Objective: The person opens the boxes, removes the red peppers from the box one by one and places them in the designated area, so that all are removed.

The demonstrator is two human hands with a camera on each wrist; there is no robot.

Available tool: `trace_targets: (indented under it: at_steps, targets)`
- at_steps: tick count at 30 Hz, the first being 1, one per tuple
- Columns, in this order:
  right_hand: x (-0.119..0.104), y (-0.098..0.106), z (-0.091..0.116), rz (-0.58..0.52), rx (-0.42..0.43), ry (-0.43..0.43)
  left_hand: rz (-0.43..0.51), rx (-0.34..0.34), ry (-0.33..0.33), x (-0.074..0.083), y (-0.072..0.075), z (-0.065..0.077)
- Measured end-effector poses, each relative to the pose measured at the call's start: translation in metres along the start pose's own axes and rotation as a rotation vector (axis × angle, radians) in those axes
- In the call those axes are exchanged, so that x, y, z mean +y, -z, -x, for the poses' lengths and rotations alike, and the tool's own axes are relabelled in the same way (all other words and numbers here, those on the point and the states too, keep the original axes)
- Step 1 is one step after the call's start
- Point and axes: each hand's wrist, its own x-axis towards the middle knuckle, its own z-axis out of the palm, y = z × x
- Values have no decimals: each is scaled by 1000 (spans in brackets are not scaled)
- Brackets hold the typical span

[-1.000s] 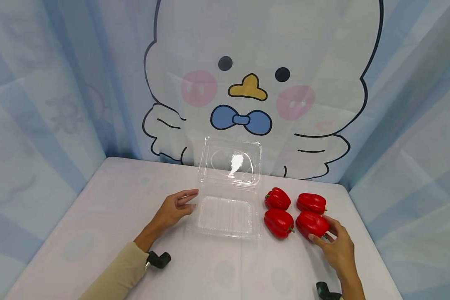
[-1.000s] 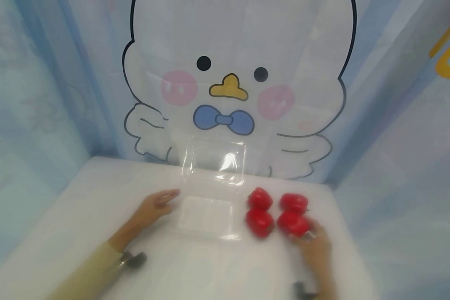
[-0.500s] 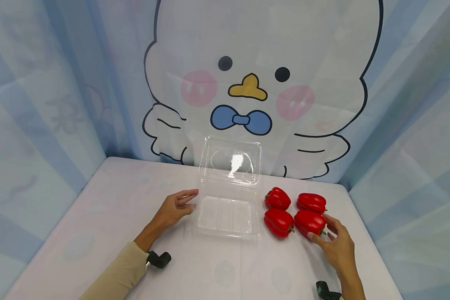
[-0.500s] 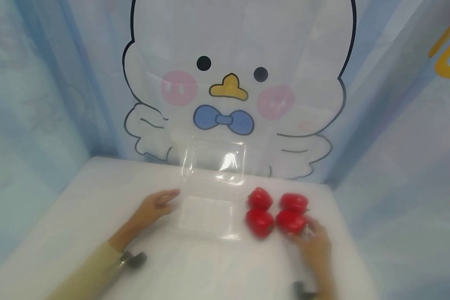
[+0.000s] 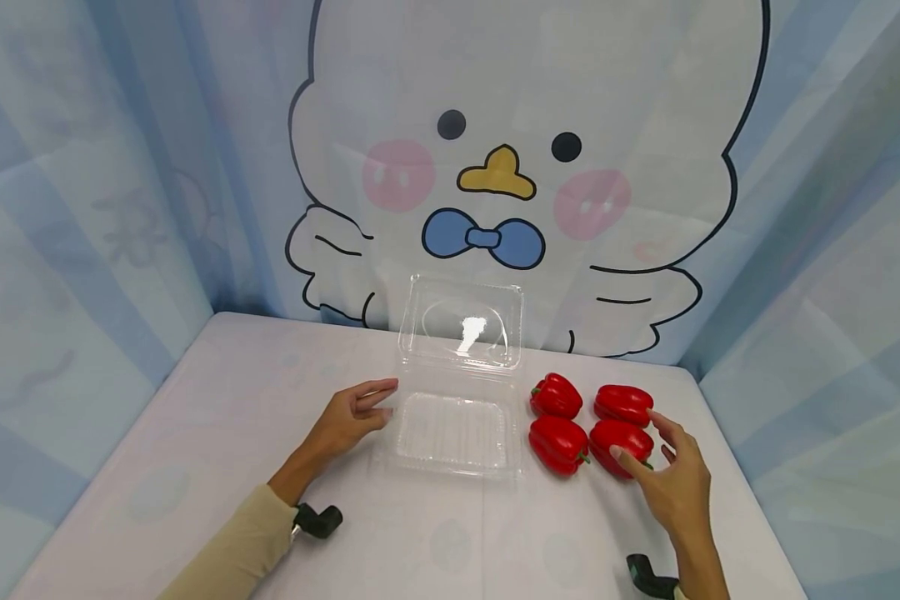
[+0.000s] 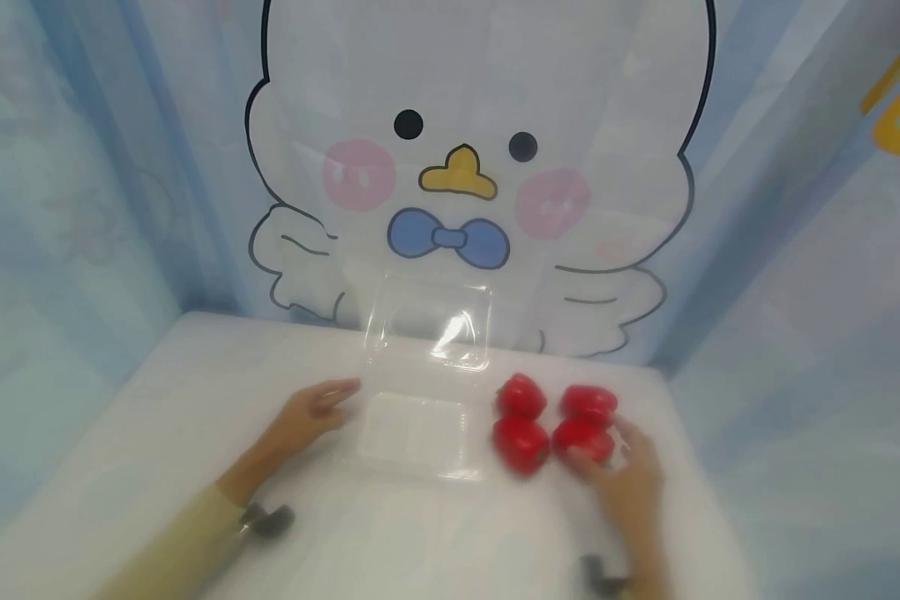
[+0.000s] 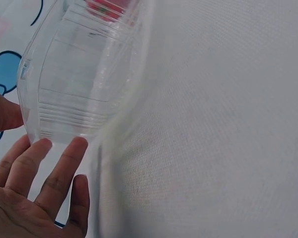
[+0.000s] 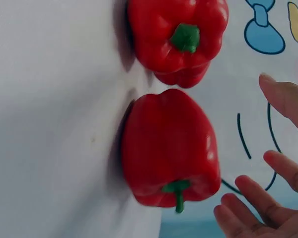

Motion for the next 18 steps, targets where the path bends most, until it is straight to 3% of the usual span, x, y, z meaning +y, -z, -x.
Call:
trace_targets:
  at_steps: [18]
  targets:
    - [-70,-21,19,53,-87,258,13,0,2,-3,-1,12]
